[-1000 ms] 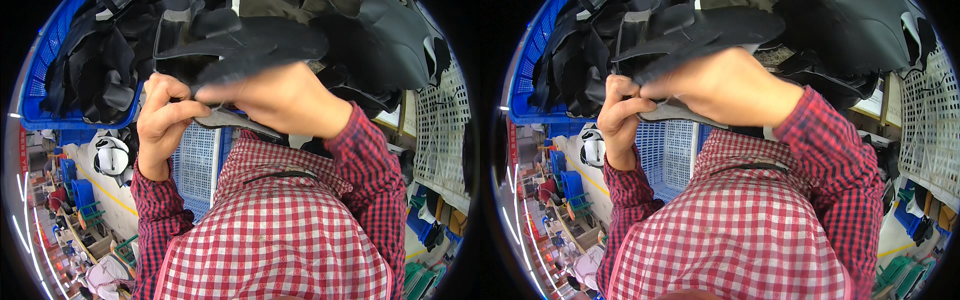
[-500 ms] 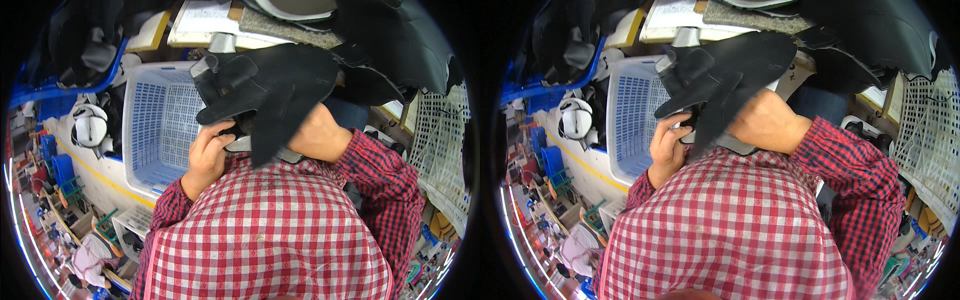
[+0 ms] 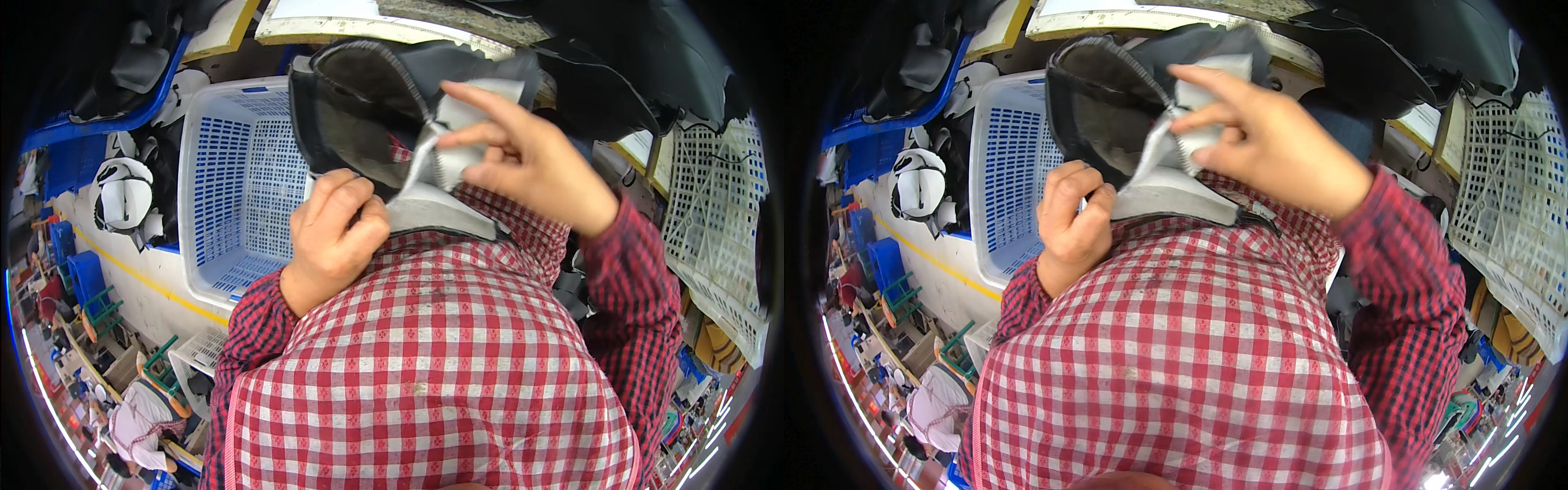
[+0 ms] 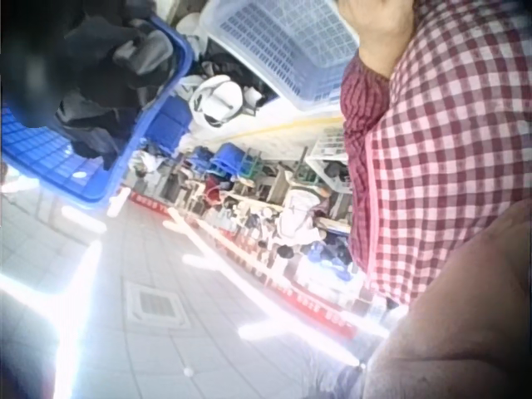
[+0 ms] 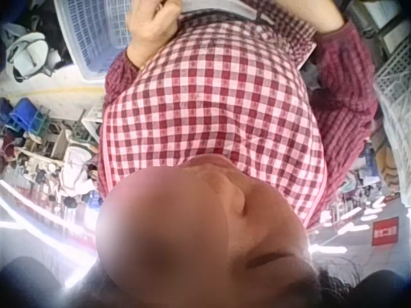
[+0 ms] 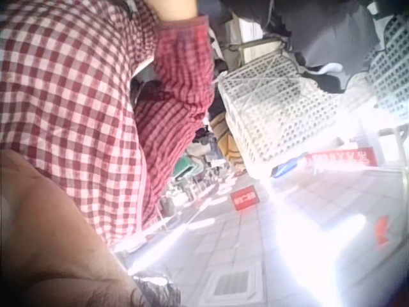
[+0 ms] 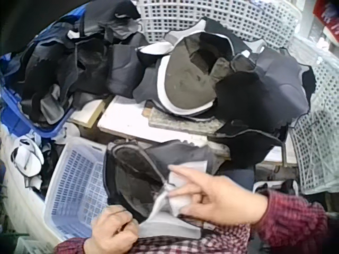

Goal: The person picks black and white shoe parts from a blue basket, places them on a work surface, and marks them with a pen. They then fold and align the parts by hand, preparing them for assembly. The person handles multiple parts one at a time, turning them over and inspecting edges.

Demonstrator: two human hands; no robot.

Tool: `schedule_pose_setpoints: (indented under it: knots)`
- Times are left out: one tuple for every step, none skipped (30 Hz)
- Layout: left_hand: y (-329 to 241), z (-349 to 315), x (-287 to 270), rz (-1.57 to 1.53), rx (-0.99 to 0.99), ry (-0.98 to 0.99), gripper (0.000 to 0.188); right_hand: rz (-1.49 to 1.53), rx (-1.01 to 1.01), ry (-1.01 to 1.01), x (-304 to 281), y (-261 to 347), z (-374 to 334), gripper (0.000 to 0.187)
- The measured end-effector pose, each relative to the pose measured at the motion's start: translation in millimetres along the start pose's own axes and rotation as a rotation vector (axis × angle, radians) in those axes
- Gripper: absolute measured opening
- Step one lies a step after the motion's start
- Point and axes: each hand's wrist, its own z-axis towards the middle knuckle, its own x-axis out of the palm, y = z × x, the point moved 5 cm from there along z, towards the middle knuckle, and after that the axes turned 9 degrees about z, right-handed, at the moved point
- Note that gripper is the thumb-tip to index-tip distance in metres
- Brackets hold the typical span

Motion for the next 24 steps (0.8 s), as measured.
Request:
schedule_pose_setpoints:
  knots:
    - [-0.5, 1.8, -0.1, 0.022, 0.006, -0.004, 0.018, -0.269, -0.256, -0.056, 13.0, 12.9, -9.5, 0.065]
    - [1.0, 1.5, -0.6, 0.031, -0.007, 0.053, 0.017, -0.553, -0.516, -0.078, 30.4, 20.8, -15.1, 0.062]
    - [-0.1, 0.4, -0.1, 0.047, -0.021, 0.067, 0.016, -0.826, -0.758, -0.052, 51.9, 22.5, -20.7, 0.060]
    - [-0.4, -2.3, -2.5, 0.063, -0.034, 0.082, 0.016, -0.833, -0.746, -0.079, 64.7, 16.5, -21.6, 0.058]
    - [-2.3, -6.1, -2.4, 0.080, -0.048, 0.096, 0.016, -0.859, -0.694, -0.077, 76.8, 7.6, -20.0, 0.055]
    - [-4.5, -10.8, -3.3, 0.078, -0.049, 0.133, 0.015, -0.904, -0.618, -0.093, 84.7, -2.7, -9.8, 0.058]
    - [-6.2, -16.3, -4.1, 0.049, -0.077, 0.128, 0.016, -0.983, -0.481, -0.062, 90.1, -16.7, 3.5, 0.063]
    - [-8.1, -21.8, -5.8, 0.021, -0.106, 0.122, 0.016, -1.053, -0.368, -0.096, 93.5, -24.3, 6.8, 0.061]
    - [-9.7, -28.0, -7.2, -0.008, -0.134, 0.115, 0.017, -1.167, -0.163, -0.068, 96.2, -35.6, 9.0, 0.059]
    - [-10.6, -33.8, -8.1, -0.052, -0.186, 0.102, 0.017, -1.093, -0.261, -0.119, 100.8, -30.8, 7.3, 0.062]
    - [-8.5, -40.3, -8.9, -0.068, -0.263, 0.114, 0.018, -1.041, -0.290, -0.123, 104.8, -28.8, 4.3, 0.066]
    - [-6.9, -46.1, -8.4, -0.084, -0.342, 0.125, 0.018, -1.004, -0.255, -0.069, 109.2, -30.1, 3.5, 0.069]
    - [-4.1, -51.9, -8.7, -0.100, -0.420, 0.134, 0.020, -0.776, -0.392, -0.023, 113.6, -22.8, -3.8, 0.070]
    - [-1.0, -56.9, -8.9, -0.095, -0.522, 0.130, 0.022, -0.760, -0.544, -0.019, 117.4, -16.3, -7.2, 0.071]
    - [2.4, -60.5, -9.5, -0.104, -0.597, 0.123, 0.025, -0.739, -0.704, -0.010, 120.0, -10.8, -11.8, 0.071]
    - [3.6, -61.6, -9.6, -0.138, -0.641, 0.119, 0.028, -0.631, -0.600, 0.069, 120.2, -16.1, -8.8, 0.071]
    - [5.6, -60.4, -9.3, -0.174, -0.663, 0.119, 0.032, -0.456, -0.488, 0.123, 119.4, -23.3, -0.2, 0.072]
    - [6.0, -56.6, -10.0, -0.215, -0.654, 0.119, 0.036, -0.303, -0.400, 0.145, 117.1, -29.7, 6.7, 0.072]
    - [6.2, -50.2, -11.5, -0.239, -0.612, 0.114, 0.036, -0.174, -0.286, 0.176, 115.1, -38.2, 13.4, 0.073]
    - [6.2, -42.6, -14.1, -0.265, -0.570, 0.110, 0.036, -0.043, -0.272, 0.218, 113.9, -40.9, 17.1, 0.074]
    - [6.4, -33.6, -17.9, -0.260, -0.519, 0.109, 0.035, -0.074, -0.427, 0.209, 112.4, -35.2, 18.0, 0.073]
    - [8.1, -23.4, -22.6, -0.244, -0.439, 0.119, 0.033, -0.123, -0.511, 0.204, 111.3, -31.4, 19.8, 0.073]
    - [10.1, -13.1, -28.3, -0.229, -0.358, 0.126, 0.031, -0.191, -0.555, 0.198, 110.6, -27.7, 21.1, 0.072]
    - [12.7, -3.6, -33.7, -0.216, -0.278, 0.131, 0.029, -0.105, -0.649, 0.159, 107.5, -19.9, 25.0, 0.071]
